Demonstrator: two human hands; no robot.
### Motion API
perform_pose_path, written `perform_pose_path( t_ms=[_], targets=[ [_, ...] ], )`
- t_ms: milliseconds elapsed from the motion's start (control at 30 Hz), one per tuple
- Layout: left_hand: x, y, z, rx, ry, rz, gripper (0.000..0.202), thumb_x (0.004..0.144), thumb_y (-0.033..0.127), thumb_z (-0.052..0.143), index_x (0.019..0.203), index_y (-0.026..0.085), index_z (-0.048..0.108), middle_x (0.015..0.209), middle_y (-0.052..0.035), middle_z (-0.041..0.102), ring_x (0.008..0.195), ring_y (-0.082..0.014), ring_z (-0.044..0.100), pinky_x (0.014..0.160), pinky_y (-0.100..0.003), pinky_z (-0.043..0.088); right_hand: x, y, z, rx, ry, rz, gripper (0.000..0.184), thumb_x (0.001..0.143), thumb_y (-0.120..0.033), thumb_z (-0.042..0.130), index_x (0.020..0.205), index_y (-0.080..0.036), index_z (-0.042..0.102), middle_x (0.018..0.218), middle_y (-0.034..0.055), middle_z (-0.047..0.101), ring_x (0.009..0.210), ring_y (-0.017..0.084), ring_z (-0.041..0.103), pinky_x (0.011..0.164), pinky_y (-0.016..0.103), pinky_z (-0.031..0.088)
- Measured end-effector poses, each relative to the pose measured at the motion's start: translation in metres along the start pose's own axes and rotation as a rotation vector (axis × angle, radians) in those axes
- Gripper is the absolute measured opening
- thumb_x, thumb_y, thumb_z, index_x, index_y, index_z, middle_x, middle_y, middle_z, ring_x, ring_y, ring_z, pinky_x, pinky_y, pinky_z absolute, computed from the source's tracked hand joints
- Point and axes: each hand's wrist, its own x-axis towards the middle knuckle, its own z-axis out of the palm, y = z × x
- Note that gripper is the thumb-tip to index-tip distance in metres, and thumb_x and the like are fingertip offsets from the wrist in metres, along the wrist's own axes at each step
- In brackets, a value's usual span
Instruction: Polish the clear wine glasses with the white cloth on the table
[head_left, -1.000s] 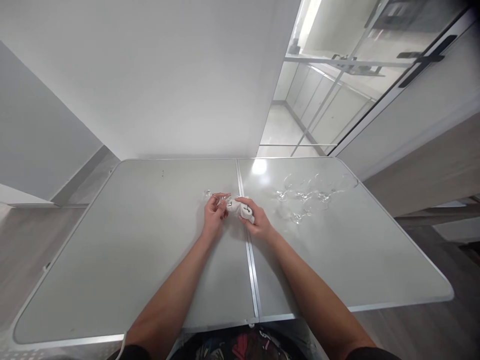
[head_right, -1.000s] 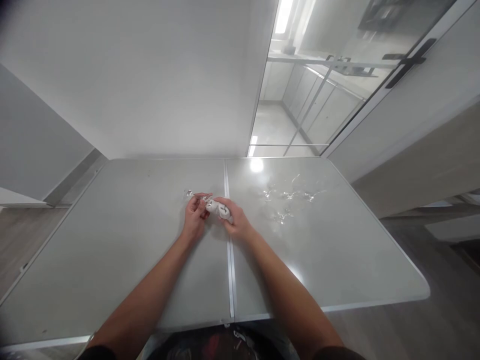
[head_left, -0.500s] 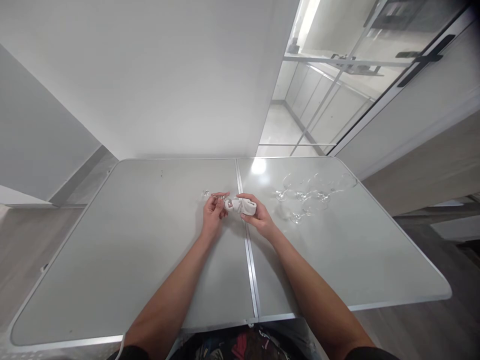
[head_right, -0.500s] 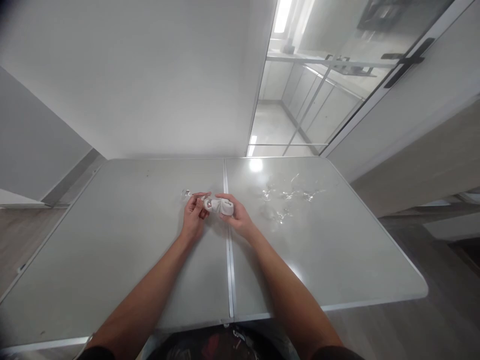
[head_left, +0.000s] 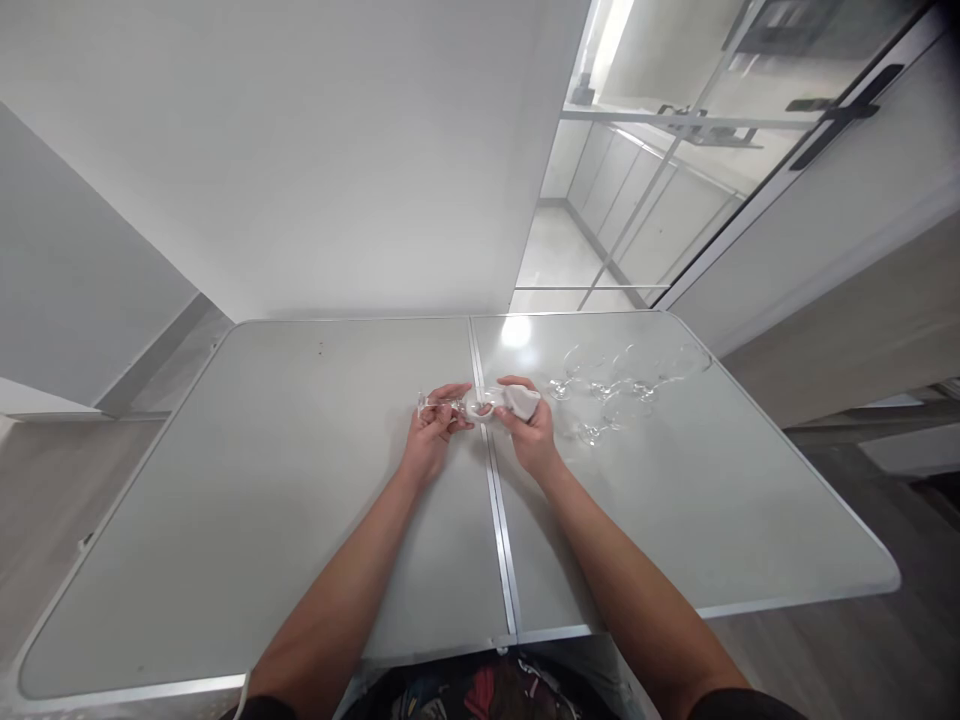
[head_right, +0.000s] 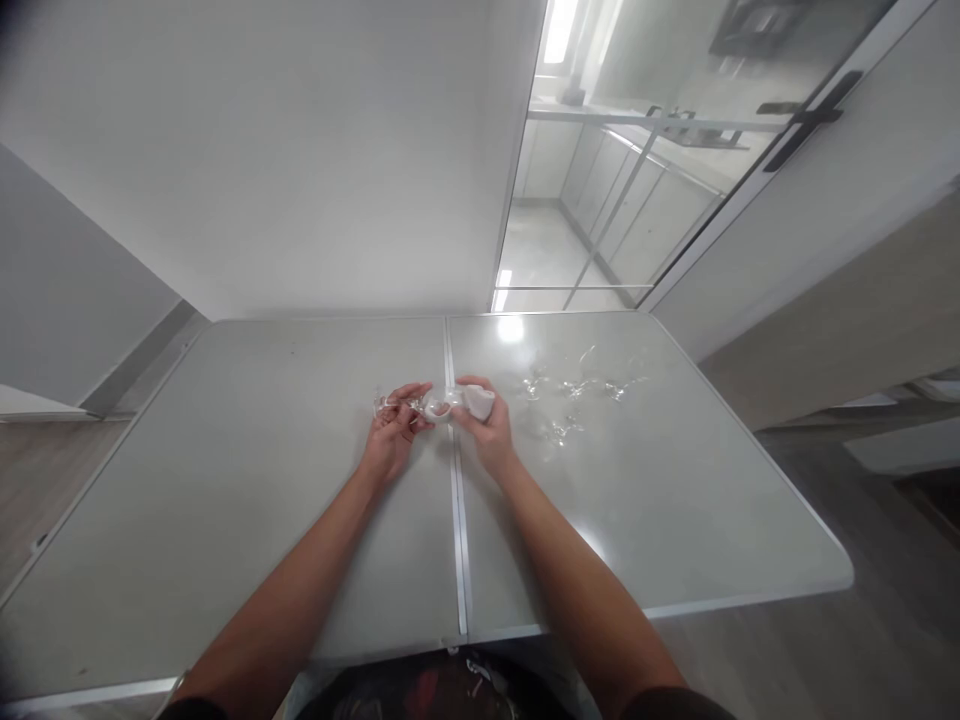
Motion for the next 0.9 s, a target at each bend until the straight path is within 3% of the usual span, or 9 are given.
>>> perform_pose_path(
  t_ms=[100,167,267,333,467,633,733,800,900],
  targets=[
    [0.003,0.001,-0.002,-0.037,-0.027,-0.076,0.049,0.082,0.034,0.079,0.127,0.023,0.064,0.140,-0.0117,0.061,0.087,-0.0157,0.070,0.078,-0.031,0.062,0.001,-0.005,-0.006,0.073,0.134,-0.076,0.039,0.082,-0.035,0.075,0.116,-0.028,0.057,0.075,-0.0019,0.068,0.072,0.020,0.066,0.079,0.036,0.053],
    [0.006,0.000,-0.008,-0.097,-0.055,-0.217,0.045,0.087,0.047,0.071,0.121,0.018,0.067,0.129,-0.0137,0.066,0.084,-0.0174,0.071,0.071,-0.029,0.063,0.002,-0.008,-0.009,0.126,0.149,-0.098,0.039,0.081,-0.031,0.074,0.116,-0.028,0.056,0.071,-0.0032,0.064,0.067,0.018,0.063,0.073,0.033,0.051],
    [0.007,-0.003,-0.016,-0.177,-0.232,-0.507,0.064,0.092,0.068,0.051,0.116,0.011,0.068,0.110,-0.0164,0.071,0.069,-0.0177,0.070,0.059,-0.031,0.061,0.002,-0.011,-0.011,0.142,0.123,-0.098,0.036,0.080,-0.029,0.073,0.112,-0.027,0.057,0.068,-0.0034,0.061,0.063,0.017,0.059,0.067,0.030,0.048],
    [0.005,-0.003,-0.019,-0.150,-0.376,-0.614,0.063,0.092,0.066,0.052,0.112,0.009,0.068,0.098,-0.0158,0.072,0.062,-0.0185,0.069,0.057,-0.032,0.060,0.002,-0.010,-0.011,0.113,0.112,-0.093,0.034,0.080,-0.030,0.073,0.110,-0.026,0.059,0.067,-0.0035,0.060,0.062,0.016,0.058,0.065,0.030,0.047],
    [-0.002,0.002,-0.017,-0.068,-0.502,-0.626,0.042,0.087,0.046,0.070,0.105,0.008,0.069,0.089,-0.0156,0.074,0.061,-0.0208,0.071,0.063,-0.033,0.060,0.002,-0.006,-0.010,0.070,0.124,-0.090,0.031,0.081,-0.031,0.075,0.108,-0.025,0.061,0.066,-0.0045,0.058,0.062,0.015,0.058,0.064,0.029,0.047],
    [-0.004,0.008,-0.011,-0.016,-0.547,-0.655,0.033,0.087,0.037,0.072,0.106,0.011,0.068,0.078,-0.0096,0.070,0.063,-0.0198,0.070,0.070,-0.036,0.059,0.005,-0.007,-0.009,0.126,0.172,-0.077,0.039,0.082,-0.031,0.076,0.118,-0.027,0.062,0.077,-0.0029,0.066,0.070,0.016,0.064,0.073,0.031,0.052],
    [-0.003,0.006,-0.009,0.017,-0.517,-0.582,0.031,0.088,0.037,0.071,0.103,0.010,0.069,0.068,-0.0020,0.058,0.059,-0.0138,0.063,0.074,-0.034,0.058,0.011,-0.007,-0.008,0.305,0.256,-0.051,0.046,0.091,-0.037,0.066,0.135,-0.031,0.054,0.108,0.0016,0.073,0.101,0.019,0.068,0.091,0.036,0.054],
    [-0.003,0.003,-0.007,0.012,-0.458,-0.511,0.031,0.091,0.039,0.068,0.102,0.010,0.070,0.068,0.0005,0.052,0.058,-0.0101,0.056,0.076,-0.033,0.057,0.014,-0.004,-0.006,0.418,0.267,0.001,0.041,0.094,-0.039,0.061,0.134,-0.032,0.056,0.124,0.0012,0.070,0.116,0.018,0.064,0.097,0.035,0.053],
    [-0.002,0.000,-0.003,0.026,-0.410,-0.456,0.032,0.092,0.043,0.065,0.095,0.012,0.068,0.069,0.0013,0.048,0.059,-0.0095,0.052,0.077,-0.034,0.056,0.014,0.004,-0.001,0.504,0.204,0.181,0.031,0.094,-0.044,0.060,0.120,-0.029,0.066,0.121,0.0004,0.071,0.110,0.019,0.066,0.089,0.033,0.057]
  ],
)
